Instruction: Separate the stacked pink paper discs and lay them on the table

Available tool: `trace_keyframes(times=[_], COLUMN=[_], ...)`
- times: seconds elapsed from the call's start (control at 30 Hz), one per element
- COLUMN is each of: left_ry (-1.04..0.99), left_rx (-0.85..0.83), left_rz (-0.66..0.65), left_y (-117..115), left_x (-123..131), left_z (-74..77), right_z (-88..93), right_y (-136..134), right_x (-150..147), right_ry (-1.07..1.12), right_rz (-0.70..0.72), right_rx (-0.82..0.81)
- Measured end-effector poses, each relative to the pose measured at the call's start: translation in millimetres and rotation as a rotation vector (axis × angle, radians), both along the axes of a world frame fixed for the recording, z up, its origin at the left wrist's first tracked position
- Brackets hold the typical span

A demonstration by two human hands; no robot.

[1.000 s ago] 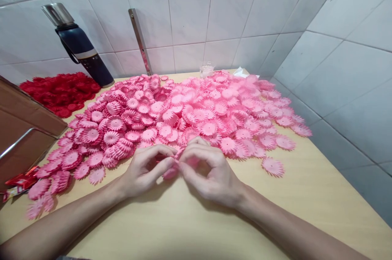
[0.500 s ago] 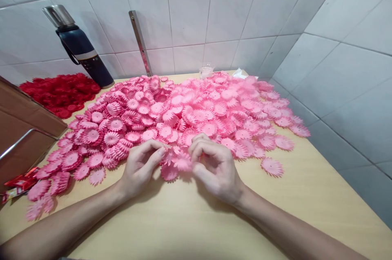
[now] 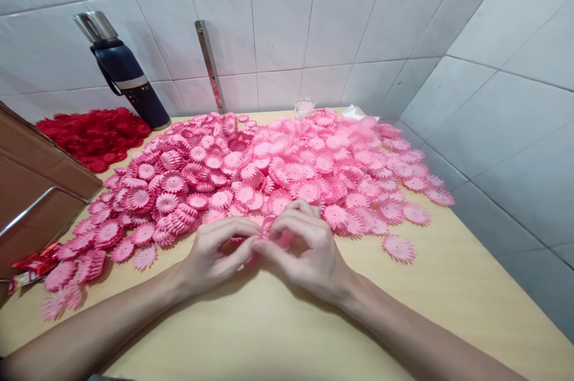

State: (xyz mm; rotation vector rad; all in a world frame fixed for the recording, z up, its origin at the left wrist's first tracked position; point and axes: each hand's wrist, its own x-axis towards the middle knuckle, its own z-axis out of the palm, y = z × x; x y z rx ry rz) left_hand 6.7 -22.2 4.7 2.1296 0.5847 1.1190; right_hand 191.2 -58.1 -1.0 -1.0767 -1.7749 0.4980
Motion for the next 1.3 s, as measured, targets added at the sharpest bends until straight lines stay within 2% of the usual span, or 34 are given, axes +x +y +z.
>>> trace_keyframes(times=[0.1,0.23,0.43,0.57,0.63,0.73,0.8,0.9,1.03,1.2,1.3], left_ry=[-0.025,-0.111,-0.138,-0.151,-0.228,-0.454,-0.455,-0.320,-0.197,-0.140,-0.116], left_rx=[-0.141,-0.376,-0.391,-0.381,-0.451,-0.623,-0.546,-0.452,-0.335,-0.267,-0.169], left_rz=[0.111,0.252,0.302,0.303,0.318,0.398,0.420,0.297,0.318,0.323,0.321], left_y=[0.2,0.3,-1.0,1.0,5.5,13.9,16.5,15.0,13.9,16.1,13.2], left_x=[1.5,2.8,1.7,1.1,-0.1,-2.9,-4.0,-3.1,-2.4,-3.4,-2.7], left_z=[3.6,7.6,4.6,0.9,-1.4,-4.0,-4.1,-1.7,1.0,1.8,2.4], right_z=[-0.1,2.4,6.2,6.4,6.4,5.8,4.1,-0.5,-5.7,-1.6,1.2], right_y=[1.1,1.0,-1.0,-1.7,-2.2,-1.6,0.1,2.4,1.6,1.6,1.5], right_x=[0.3,-0.3,-5.2,-6.2,-4.4,1.1,4.6,6.2,4.6,4.8,3.2], right_ry=[0.075,0.112,0.077,0.077,0.110,0.141,0.150,0.194,0.217,0.133,0.002], right_rz=[0.048,0.028,-0.008,-0.026,-0.018,-0.023,-0.068,-0.157,-0.197,-0.172,-0.060], right_rx=[0.000,-0.027,0.176,0.222,0.252,0.268,0.230,0.155,0.079,0.171,0.262])
